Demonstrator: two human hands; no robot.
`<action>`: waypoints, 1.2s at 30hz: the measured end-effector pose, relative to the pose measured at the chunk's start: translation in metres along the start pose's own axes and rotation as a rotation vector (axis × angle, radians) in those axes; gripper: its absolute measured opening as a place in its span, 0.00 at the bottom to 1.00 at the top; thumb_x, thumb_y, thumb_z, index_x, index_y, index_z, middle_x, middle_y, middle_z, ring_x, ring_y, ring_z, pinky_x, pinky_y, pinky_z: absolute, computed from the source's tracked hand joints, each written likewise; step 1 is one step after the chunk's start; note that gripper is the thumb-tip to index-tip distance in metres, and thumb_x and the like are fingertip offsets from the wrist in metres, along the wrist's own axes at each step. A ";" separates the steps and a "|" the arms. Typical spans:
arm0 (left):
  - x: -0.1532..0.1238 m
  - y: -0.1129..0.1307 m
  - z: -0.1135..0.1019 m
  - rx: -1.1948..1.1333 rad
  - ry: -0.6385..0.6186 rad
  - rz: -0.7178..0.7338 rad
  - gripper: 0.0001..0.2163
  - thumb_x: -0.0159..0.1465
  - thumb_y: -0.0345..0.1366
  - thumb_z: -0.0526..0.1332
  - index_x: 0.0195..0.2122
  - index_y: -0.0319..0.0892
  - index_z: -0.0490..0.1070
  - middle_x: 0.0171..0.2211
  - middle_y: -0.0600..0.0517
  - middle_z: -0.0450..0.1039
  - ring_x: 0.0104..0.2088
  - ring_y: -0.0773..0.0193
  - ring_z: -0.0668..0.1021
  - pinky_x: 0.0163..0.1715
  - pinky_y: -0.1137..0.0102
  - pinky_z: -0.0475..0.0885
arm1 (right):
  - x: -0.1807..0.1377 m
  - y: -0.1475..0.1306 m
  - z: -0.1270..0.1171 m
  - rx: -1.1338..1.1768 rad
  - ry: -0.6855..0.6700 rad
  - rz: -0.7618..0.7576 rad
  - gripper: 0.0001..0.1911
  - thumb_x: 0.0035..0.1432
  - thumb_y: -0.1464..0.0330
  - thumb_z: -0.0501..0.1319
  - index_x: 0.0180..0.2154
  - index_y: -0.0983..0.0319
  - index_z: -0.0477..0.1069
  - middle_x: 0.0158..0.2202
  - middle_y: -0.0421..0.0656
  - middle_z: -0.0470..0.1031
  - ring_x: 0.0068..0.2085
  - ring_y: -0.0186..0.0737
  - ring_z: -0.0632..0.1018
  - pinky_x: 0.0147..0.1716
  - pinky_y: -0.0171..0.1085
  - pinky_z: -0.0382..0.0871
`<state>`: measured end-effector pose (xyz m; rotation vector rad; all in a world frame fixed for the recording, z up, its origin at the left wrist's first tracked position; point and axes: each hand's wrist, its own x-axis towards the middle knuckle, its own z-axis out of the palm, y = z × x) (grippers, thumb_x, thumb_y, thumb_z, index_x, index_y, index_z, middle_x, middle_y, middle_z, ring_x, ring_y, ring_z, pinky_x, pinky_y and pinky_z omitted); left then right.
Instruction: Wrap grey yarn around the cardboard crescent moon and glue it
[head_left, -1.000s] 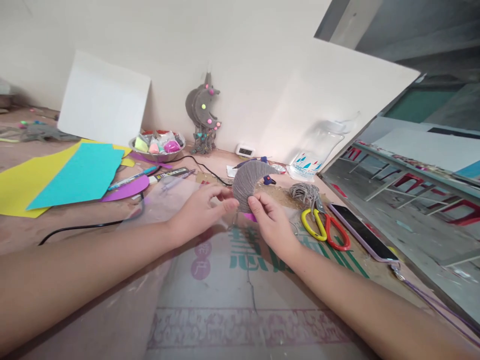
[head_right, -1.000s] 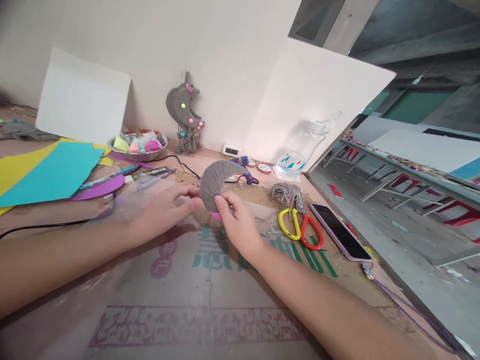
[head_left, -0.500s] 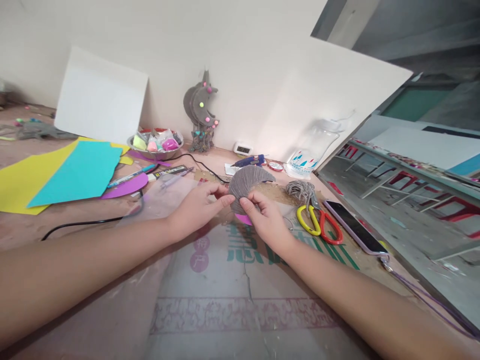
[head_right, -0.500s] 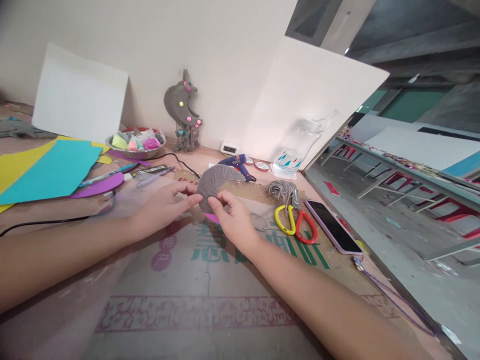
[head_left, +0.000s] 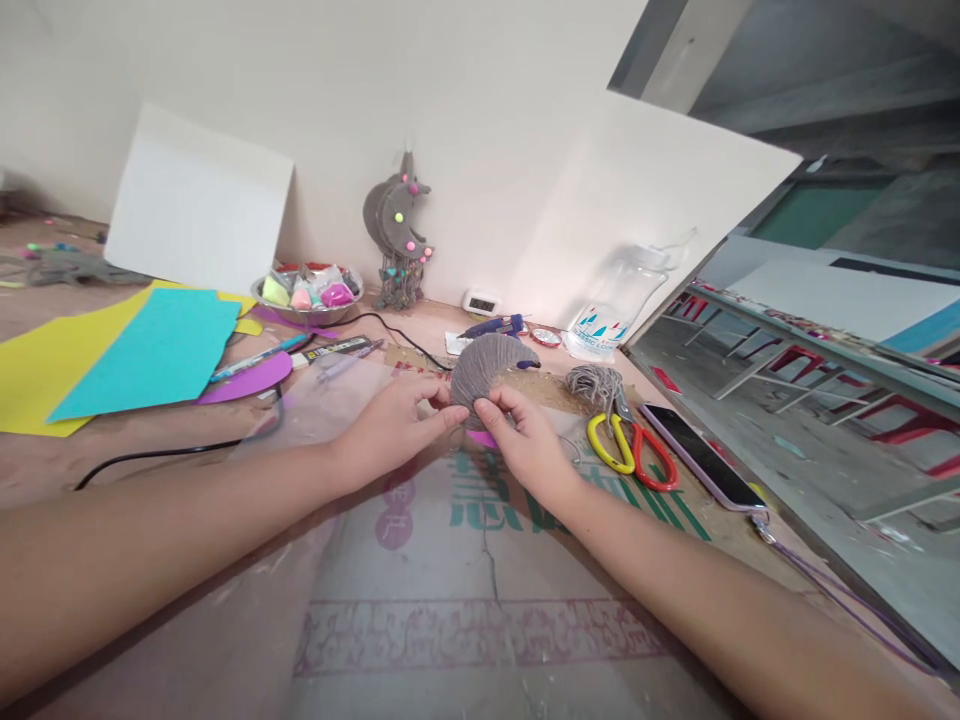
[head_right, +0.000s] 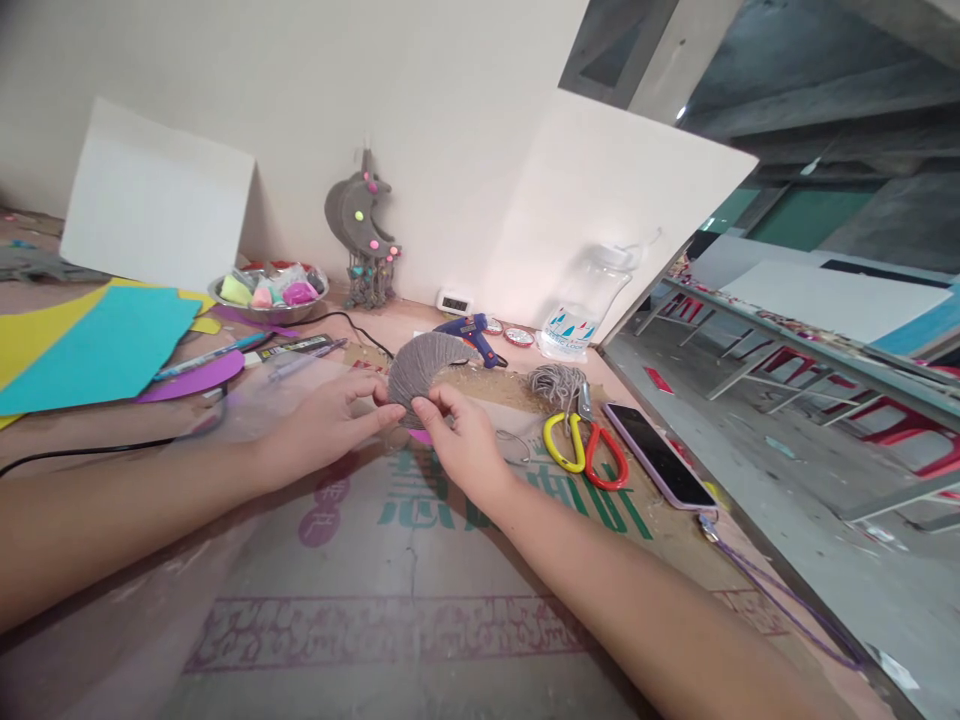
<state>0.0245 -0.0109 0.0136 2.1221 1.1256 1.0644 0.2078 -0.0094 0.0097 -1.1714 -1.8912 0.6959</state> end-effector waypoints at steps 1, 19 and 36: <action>0.000 0.001 0.000 0.005 -0.005 -0.002 0.12 0.63 0.42 0.55 0.25 0.42 0.64 0.28 0.55 0.70 0.33 0.64 0.71 0.36 0.69 0.63 | 0.000 0.001 0.000 0.005 0.004 -0.005 0.14 0.61 0.60 0.54 0.27 0.61 0.63 0.25 0.37 0.62 0.29 0.34 0.64 0.31 0.34 0.58; 0.000 0.000 -0.001 0.025 -0.017 0.029 0.11 0.65 0.38 0.51 0.27 0.42 0.64 0.29 0.54 0.68 0.34 0.64 0.70 0.36 0.68 0.64 | 0.002 0.005 -0.001 0.060 0.031 -0.014 0.12 0.61 0.60 0.55 0.30 0.61 0.64 0.27 0.38 0.63 0.30 0.33 0.65 0.31 0.34 0.59; 0.005 -0.009 0.001 -0.223 0.023 -0.295 0.15 0.64 0.47 0.51 0.26 0.43 0.63 0.22 0.55 0.65 0.22 0.66 0.66 0.22 0.71 0.59 | 0.031 0.012 -0.061 -0.304 0.039 -0.050 0.06 0.57 0.69 0.58 0.34 0.63 0.73 0.34 0.44 0.75 0.34 0.39 0.73 0.37 0.40 0.65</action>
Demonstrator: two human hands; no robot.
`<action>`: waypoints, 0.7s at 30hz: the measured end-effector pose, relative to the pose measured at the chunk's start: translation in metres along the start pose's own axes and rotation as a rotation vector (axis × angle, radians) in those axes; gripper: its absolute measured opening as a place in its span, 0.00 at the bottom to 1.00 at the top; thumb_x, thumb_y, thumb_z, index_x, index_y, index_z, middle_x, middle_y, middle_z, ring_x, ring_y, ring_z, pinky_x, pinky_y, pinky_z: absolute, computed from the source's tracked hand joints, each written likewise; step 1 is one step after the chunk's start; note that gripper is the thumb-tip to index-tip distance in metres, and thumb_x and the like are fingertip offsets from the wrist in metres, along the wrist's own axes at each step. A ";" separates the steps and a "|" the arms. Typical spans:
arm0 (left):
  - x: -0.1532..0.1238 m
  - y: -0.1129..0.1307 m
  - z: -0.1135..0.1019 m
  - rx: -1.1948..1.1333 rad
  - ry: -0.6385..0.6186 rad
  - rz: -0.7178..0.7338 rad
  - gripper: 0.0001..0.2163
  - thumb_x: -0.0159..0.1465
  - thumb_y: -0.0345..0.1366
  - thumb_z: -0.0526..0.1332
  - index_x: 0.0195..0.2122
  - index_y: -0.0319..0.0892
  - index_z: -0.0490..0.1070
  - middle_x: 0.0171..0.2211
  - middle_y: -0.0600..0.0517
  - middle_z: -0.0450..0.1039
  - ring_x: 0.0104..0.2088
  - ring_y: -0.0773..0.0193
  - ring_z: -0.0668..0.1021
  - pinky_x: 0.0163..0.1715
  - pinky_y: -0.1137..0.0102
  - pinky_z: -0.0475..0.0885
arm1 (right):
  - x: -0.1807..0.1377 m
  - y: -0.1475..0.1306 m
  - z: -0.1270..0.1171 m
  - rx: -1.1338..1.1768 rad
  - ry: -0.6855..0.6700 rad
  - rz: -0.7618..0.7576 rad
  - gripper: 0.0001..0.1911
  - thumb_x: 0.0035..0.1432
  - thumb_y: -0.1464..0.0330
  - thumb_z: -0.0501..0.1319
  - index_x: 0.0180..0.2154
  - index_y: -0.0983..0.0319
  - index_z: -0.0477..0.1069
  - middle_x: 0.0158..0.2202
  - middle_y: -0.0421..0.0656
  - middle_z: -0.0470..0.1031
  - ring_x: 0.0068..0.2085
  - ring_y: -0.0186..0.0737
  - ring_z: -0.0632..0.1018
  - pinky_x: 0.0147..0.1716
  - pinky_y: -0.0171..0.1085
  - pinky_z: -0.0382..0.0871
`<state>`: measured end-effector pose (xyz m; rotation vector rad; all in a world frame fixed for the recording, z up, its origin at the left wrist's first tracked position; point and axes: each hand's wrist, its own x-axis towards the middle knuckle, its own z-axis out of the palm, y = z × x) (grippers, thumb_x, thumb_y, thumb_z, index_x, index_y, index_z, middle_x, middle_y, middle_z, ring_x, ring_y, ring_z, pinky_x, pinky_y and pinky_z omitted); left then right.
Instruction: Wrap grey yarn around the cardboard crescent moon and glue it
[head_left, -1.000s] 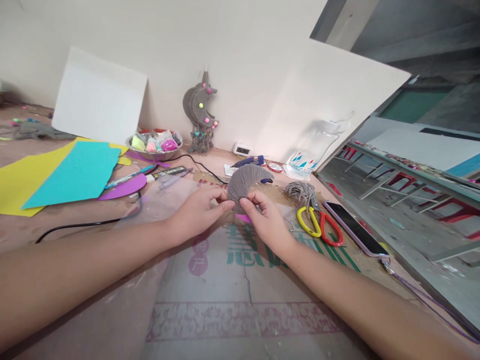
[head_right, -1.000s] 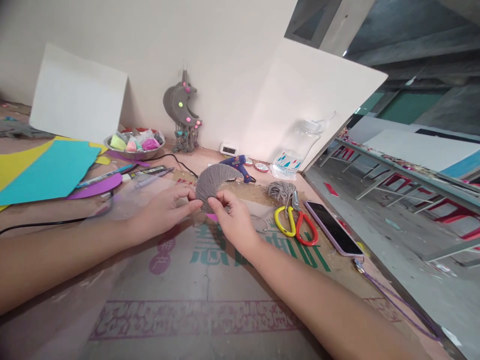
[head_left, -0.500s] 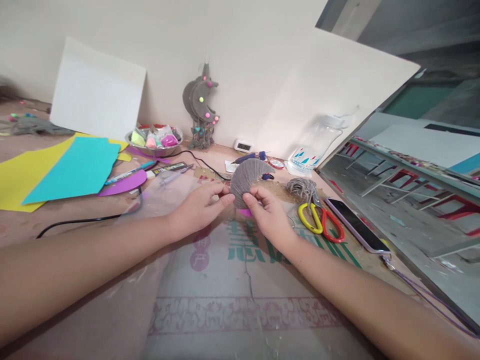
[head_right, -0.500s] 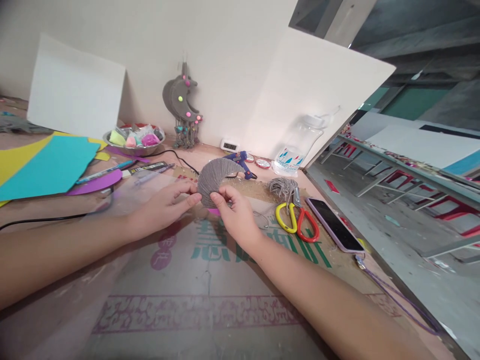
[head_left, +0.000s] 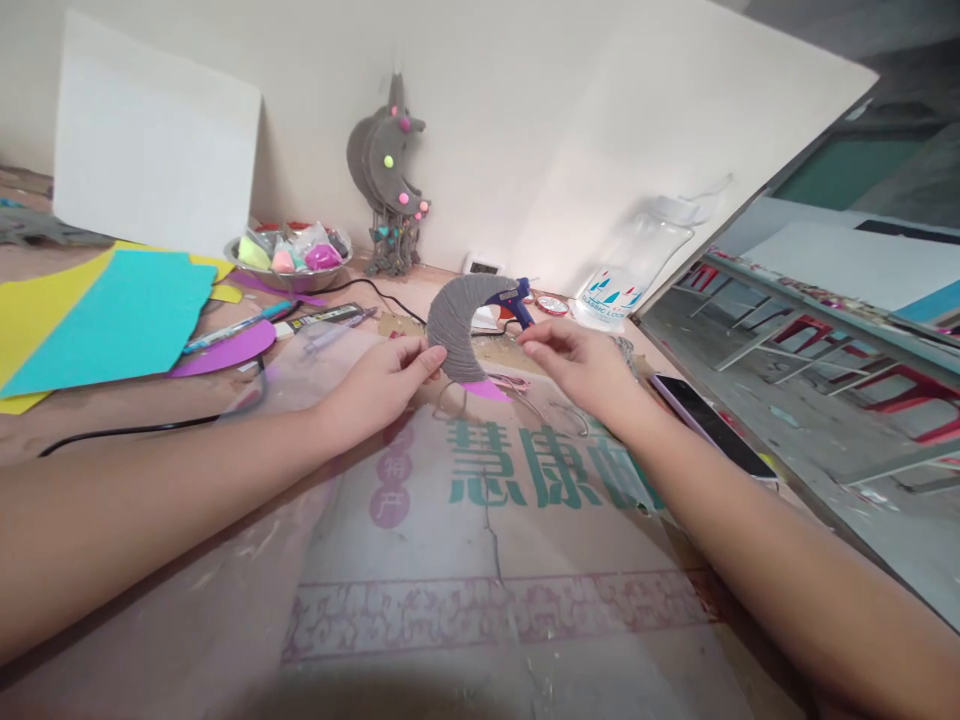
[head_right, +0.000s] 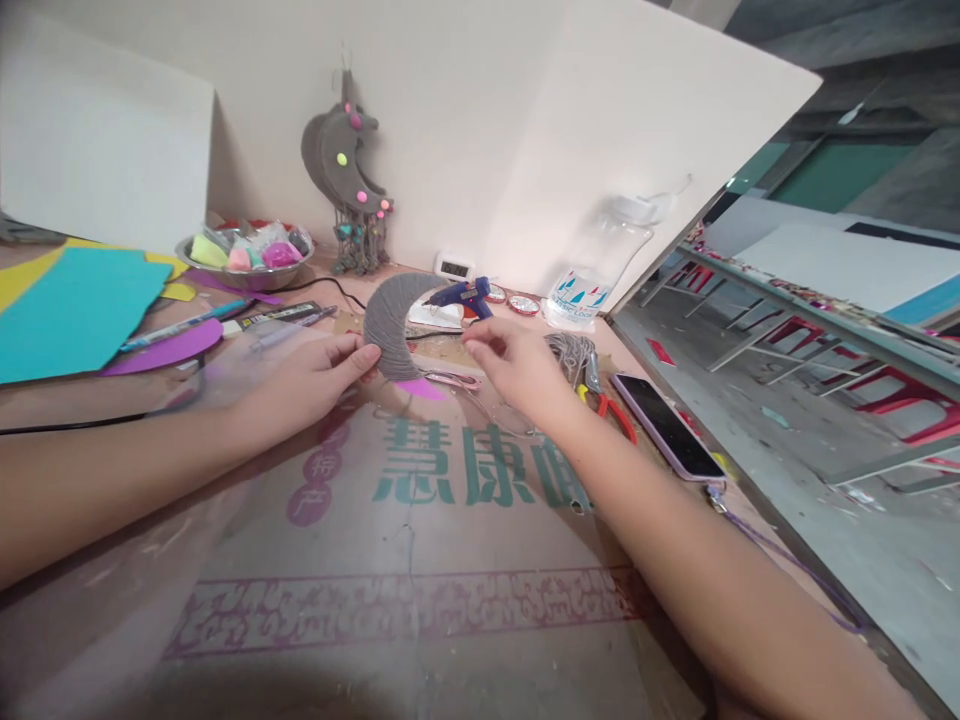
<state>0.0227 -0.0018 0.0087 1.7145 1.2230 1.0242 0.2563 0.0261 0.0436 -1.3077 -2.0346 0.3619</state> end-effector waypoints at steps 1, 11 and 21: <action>0.000 0.001 0.000 0.008 0.005 0.001 0.14 0.64 0.46 0.51 0.26 0.43 0.63 0.23 0.55 0.66 0.24 0.66 0.67 0.23 0.70 0.60 | -0.001 0.006 0.003 -0.041 -0.074 0.003 0.06 0.57 0.70 0.58 0.34 0.63 0.74 0.33 0.44 0.76 0.33 0.39 0.73 0.37 0.40 0.65; -0.002 0.009 -0.001 0.085 0.044 -0.002 0.15 0.65 0.45 0.51 0.24 0.43 0.63 0.23 0.55 0.65 0.25 0.66 0.66 0.25 0.71 0.61 | -0.009 0.024 0.023 -0.272 -0.270 -0.116 0.12 0.55 0.72 0.59 0.42 0.62 0.75 0.34 0.45 0.72 0.35 0.40 0.71 0.35 0.38 0.62; 0.000 0.008 -0.004 0.105 0.089 -0.004 0.16 0.66 0.43 0.50 0.24 0.42 0.64 0.24 0.55 0.66 0.26 0.65 0.67 0.28 0.69 0.62 | -0.002 0.027 0.009 0.143 -0.285 0.143 0.06 0.54 0.71 0.55 0.31 0.58 0.57 0.24 0.37 0.67 0.27 0.35 0.68 0.29 0.35 0.60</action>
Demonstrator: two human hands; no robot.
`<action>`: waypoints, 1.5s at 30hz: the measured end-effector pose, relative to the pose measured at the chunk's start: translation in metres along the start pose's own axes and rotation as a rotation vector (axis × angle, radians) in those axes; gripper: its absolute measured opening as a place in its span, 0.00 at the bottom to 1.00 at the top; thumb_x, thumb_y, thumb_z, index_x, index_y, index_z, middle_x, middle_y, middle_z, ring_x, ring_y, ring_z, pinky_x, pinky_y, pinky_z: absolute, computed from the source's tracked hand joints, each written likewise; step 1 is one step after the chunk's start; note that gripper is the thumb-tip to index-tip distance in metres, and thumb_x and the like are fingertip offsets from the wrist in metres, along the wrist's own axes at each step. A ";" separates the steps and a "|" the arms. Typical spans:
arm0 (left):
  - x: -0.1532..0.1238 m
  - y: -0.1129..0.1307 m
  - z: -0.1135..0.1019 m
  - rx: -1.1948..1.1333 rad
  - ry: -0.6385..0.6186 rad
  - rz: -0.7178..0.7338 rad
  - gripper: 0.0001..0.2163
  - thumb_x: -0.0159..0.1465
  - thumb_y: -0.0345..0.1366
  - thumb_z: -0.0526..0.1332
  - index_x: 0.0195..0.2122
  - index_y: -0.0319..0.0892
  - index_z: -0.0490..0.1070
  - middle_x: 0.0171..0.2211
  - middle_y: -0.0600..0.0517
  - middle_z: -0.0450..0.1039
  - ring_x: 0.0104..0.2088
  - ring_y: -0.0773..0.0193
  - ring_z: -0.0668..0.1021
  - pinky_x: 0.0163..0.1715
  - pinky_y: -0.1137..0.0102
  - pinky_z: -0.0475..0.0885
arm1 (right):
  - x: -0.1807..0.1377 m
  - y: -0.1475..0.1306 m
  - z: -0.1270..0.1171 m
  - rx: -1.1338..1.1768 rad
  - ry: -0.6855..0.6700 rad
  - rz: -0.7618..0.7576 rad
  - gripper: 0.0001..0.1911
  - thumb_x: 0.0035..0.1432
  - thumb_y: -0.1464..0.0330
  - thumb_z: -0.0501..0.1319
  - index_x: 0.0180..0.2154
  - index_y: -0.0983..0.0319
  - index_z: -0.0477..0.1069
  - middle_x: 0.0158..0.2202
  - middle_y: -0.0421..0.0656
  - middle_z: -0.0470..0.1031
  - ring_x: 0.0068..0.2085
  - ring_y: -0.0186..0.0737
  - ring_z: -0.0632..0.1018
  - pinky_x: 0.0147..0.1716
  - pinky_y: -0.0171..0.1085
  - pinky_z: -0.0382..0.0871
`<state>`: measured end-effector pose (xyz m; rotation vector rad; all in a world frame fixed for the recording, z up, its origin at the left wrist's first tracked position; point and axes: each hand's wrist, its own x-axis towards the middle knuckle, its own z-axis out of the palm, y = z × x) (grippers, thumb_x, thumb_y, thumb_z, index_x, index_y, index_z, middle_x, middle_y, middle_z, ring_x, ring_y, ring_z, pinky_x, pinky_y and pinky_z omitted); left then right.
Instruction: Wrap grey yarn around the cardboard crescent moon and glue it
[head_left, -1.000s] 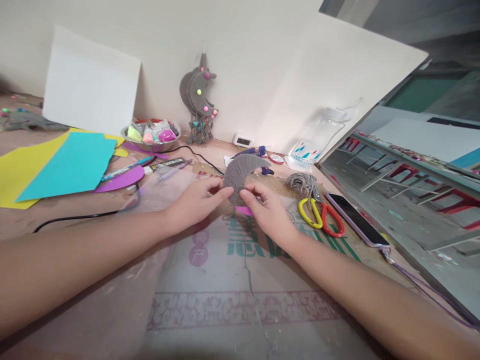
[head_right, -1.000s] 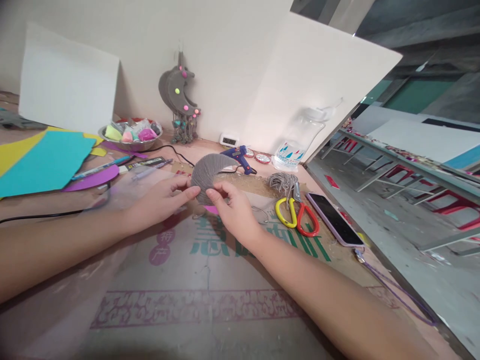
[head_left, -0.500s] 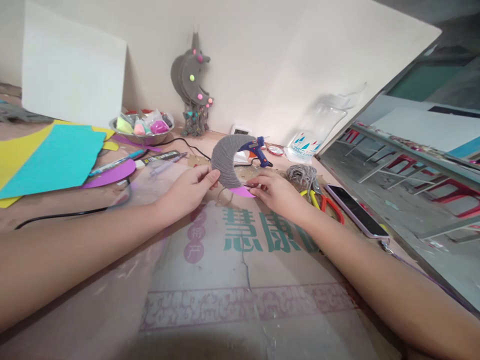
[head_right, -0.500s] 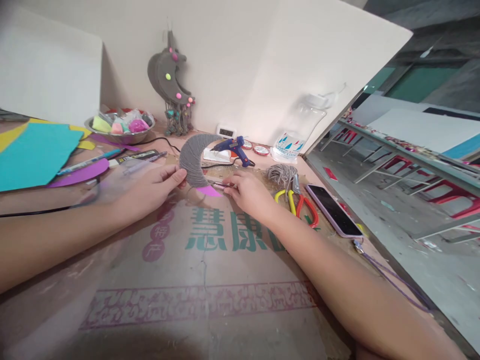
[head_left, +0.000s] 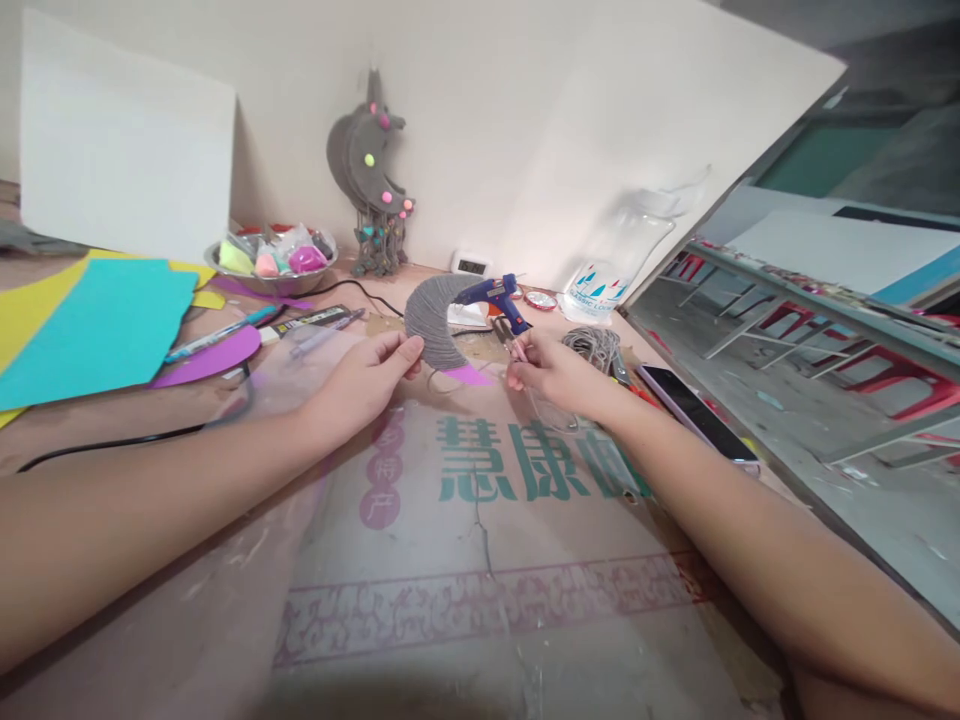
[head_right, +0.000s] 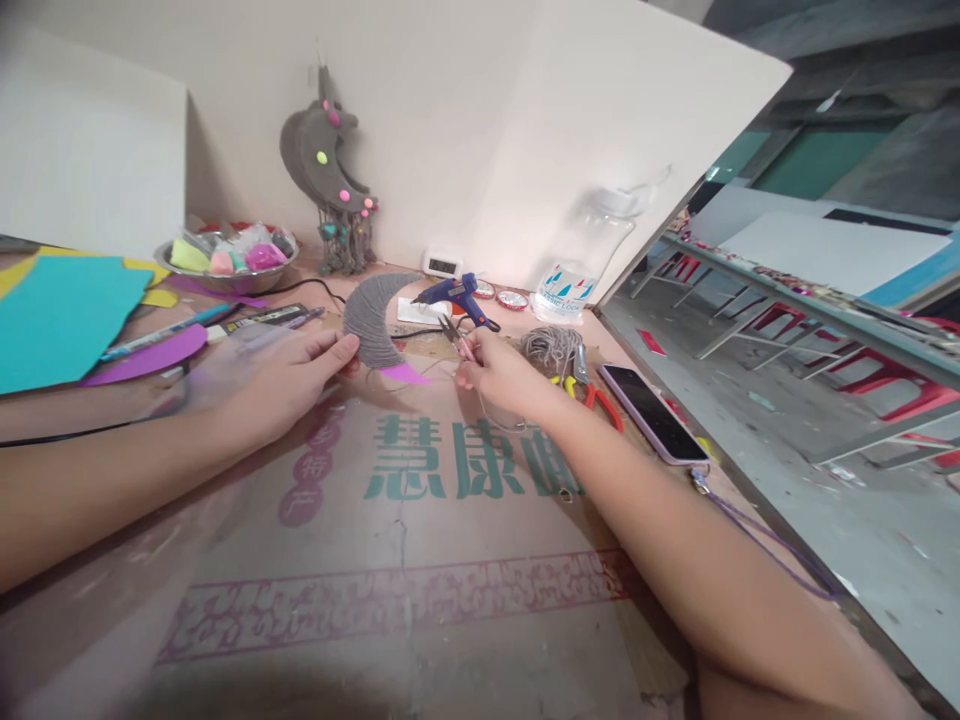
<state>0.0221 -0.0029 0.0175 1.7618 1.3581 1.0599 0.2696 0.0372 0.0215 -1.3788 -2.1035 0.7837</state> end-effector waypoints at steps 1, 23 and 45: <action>0.000 0.000 0.000 0.003 0.000 -0.003 0.16 0.66 0.43 0.50 0.24 0.42 0.64 0.24 0.55 0.65 0.25 0.65 0.67 0.28 0.69 0.62 | 0.001 0.000 -0.002 0.028 0.007 0.032 0.06 0.55 0.71 0.55 0.31 0.58 0.56 0.23 0.36 0.66 0.26 0.35 0.68 0.29 0.36 0.61; -0.002 -0.001 0.001 -0.069 -0.038 -0.011 0.15 0.65 0.45 0.51 0.25 0.42 0.63 0.23 0.56 0.63 0.26 0.65 0.67 0.26 0.72 0.61 | -0.003 -0.020 -0.042 0.219 0.294 -0.097 0.16 0.59 0.54 0.56 0.33 0.59 0.71 0.39 0.45 0.77 0.47 0.46 0.74 0.49 0.44 0.63; -0.001 -0.003 0.003 -0.133 -0.064 -0.035 0.16 0.63 0.48 0.53 0.24 0.43 0.63 0.23 0.56 0.67 0.25 0.65 0.68 0.24 0.72 0.58 | -0.011 -0.039 -0.021 0.669 0.280 -0.114 0.16 0.62 0.56 0.55 0.43 0.60 0.72 0.45 0.46 0.78 0.46 0.42 0.77 0.51 0.46 0.67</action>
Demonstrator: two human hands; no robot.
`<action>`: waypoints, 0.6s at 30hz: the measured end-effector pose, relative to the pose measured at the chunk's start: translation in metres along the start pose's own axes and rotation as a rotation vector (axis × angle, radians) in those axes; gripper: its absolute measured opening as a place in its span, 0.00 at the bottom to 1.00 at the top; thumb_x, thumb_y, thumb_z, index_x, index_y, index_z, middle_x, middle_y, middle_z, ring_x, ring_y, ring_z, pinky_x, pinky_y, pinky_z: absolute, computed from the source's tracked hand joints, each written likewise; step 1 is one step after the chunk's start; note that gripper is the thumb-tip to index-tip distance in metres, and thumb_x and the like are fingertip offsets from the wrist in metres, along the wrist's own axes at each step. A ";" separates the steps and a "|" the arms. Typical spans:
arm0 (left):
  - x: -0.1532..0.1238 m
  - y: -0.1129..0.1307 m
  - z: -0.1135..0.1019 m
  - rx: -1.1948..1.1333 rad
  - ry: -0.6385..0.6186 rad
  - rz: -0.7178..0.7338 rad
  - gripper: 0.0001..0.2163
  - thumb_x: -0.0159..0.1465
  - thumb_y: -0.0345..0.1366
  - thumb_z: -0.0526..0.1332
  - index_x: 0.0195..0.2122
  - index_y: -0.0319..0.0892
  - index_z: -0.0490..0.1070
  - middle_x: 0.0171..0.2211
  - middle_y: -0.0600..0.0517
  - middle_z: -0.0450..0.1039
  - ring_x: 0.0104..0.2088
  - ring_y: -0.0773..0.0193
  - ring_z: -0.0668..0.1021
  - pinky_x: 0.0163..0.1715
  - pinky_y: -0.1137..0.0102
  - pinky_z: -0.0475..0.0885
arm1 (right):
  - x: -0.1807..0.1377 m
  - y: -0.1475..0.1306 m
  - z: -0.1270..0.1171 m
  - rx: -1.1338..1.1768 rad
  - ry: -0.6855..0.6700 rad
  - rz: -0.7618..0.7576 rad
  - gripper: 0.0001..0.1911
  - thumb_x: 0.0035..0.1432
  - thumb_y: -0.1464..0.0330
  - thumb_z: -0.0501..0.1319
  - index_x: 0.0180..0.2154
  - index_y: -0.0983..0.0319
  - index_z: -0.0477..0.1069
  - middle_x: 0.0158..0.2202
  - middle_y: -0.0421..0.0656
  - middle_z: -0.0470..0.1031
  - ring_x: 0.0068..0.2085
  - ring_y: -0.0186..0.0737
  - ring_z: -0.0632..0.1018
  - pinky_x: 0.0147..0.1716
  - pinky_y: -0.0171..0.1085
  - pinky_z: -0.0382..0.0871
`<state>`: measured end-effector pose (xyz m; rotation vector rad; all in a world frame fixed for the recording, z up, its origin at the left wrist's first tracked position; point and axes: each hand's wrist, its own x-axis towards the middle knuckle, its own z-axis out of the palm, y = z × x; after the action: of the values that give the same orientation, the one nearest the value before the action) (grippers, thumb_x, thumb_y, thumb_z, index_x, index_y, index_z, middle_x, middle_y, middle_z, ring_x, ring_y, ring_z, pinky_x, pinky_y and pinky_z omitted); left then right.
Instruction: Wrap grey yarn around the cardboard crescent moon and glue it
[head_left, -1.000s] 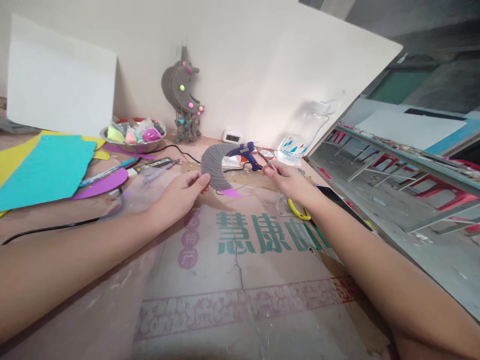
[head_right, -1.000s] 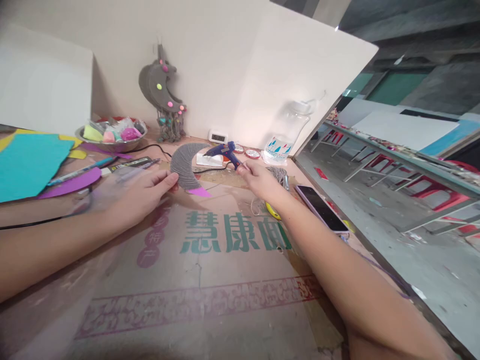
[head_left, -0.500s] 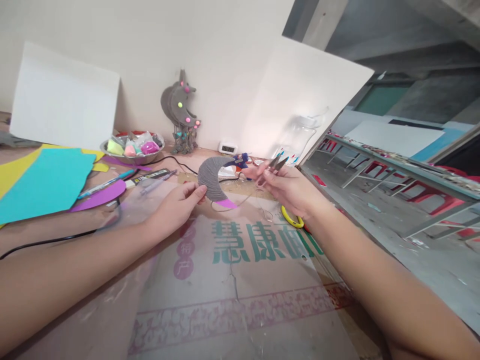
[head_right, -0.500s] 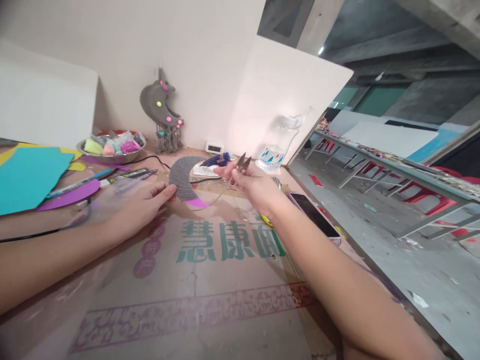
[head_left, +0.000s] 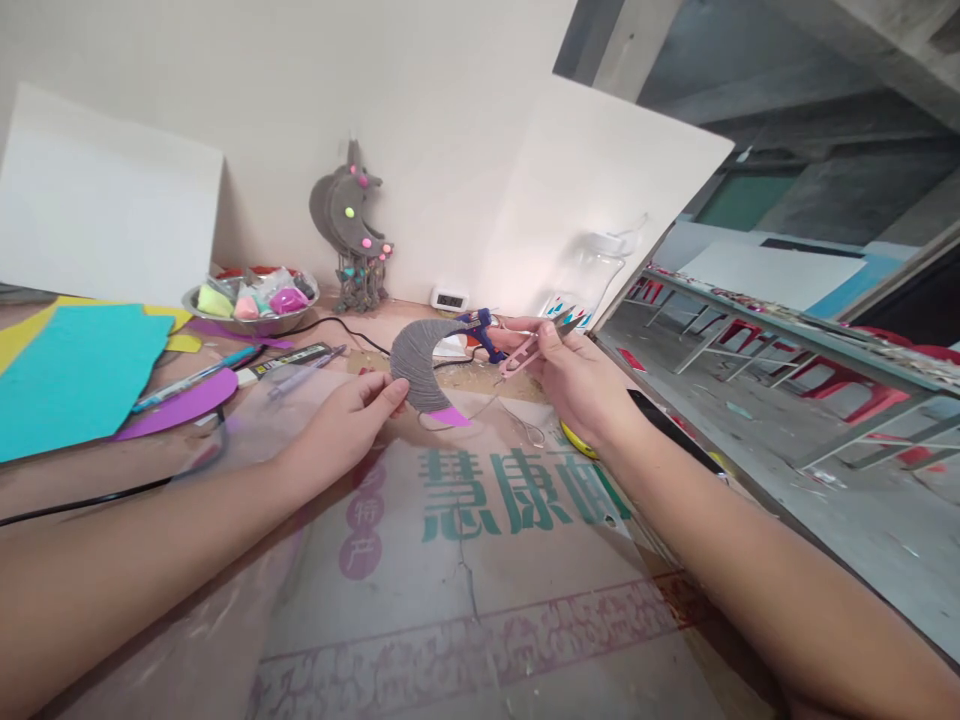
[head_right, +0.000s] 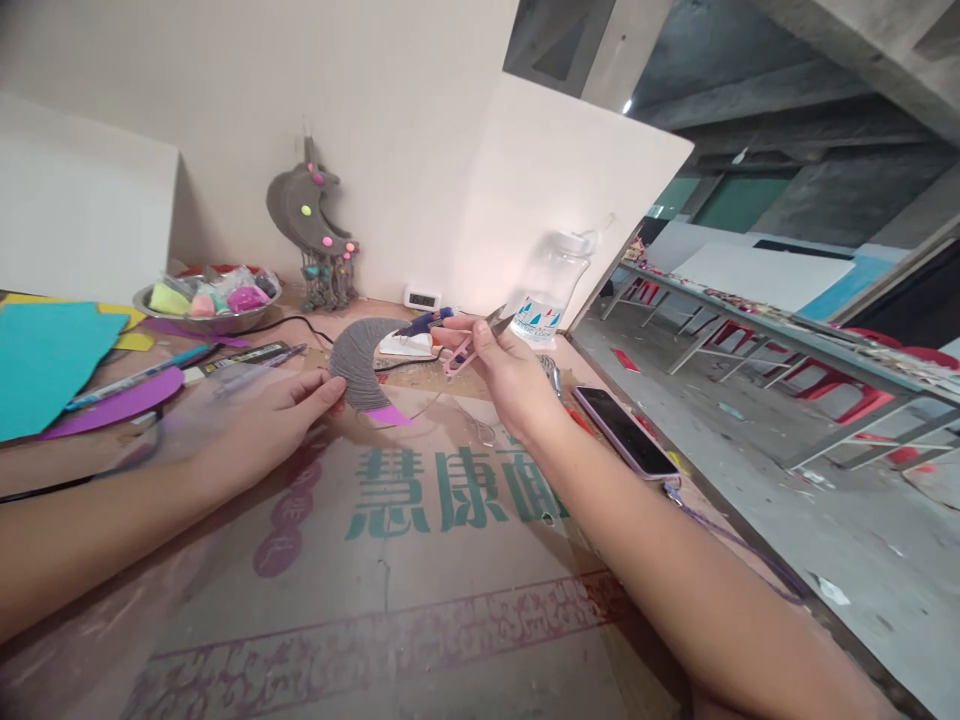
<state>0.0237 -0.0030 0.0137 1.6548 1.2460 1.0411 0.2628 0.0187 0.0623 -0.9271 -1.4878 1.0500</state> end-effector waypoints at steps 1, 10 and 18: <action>-0.001 0.000 0.000 -0.019 0.001 0.002 0.16 0.63 0.47 0.54 0.24 0.42 0.64 0.23 0.55 0.67 0.25 0.65 0.68 0.25 0.72 0.59 | 0.000 -0.002 0.001 0.081 0.004 0.057 0.15 0.63 0.57 0.54 0.42 0.60 0.72 0.44 0.47 0.78 0.46 0.43 0.78 0.50 0.46 0.69; -0.008 0.007 0.014 -0.779 -0.235 -0.202 0.07 0.62 0.39 0.60 0.37 0.41 0.71 0.32 0.51 0.76 0.32 0.63 0.79 0.37 0.68 0.72 | -0.018 -0.007 0.030 0.314 -0.060 0.016 0.12 0.66 0.59 0.50 0.40 0.57 0.69 0.50 0.42 0.76 0.53 0.40 0.75 0.57 0.46 0.64; -0.012 0.013 0.016 -0.952 -0.383 -0.248 0.11 0.66 0.37 0.53 0.43 0.40 0.71 0.42 0.47 0.76 0.37 0.60 0.79 0.43 0.64 0.73 | -0.032 0.002 0.053 0.243 -0.114 0.050 0.15 0.63 0.52 0.50 0.41 0.53 0.69 0.52 0.39 0.74 0.54 0.40 0.73 0.53 0.46 0.67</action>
<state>0.0408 -0.0190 0.0183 0.8647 0.5253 0.8908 0.2152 -0.0182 0.0470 -0.7455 -1.3970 1.3062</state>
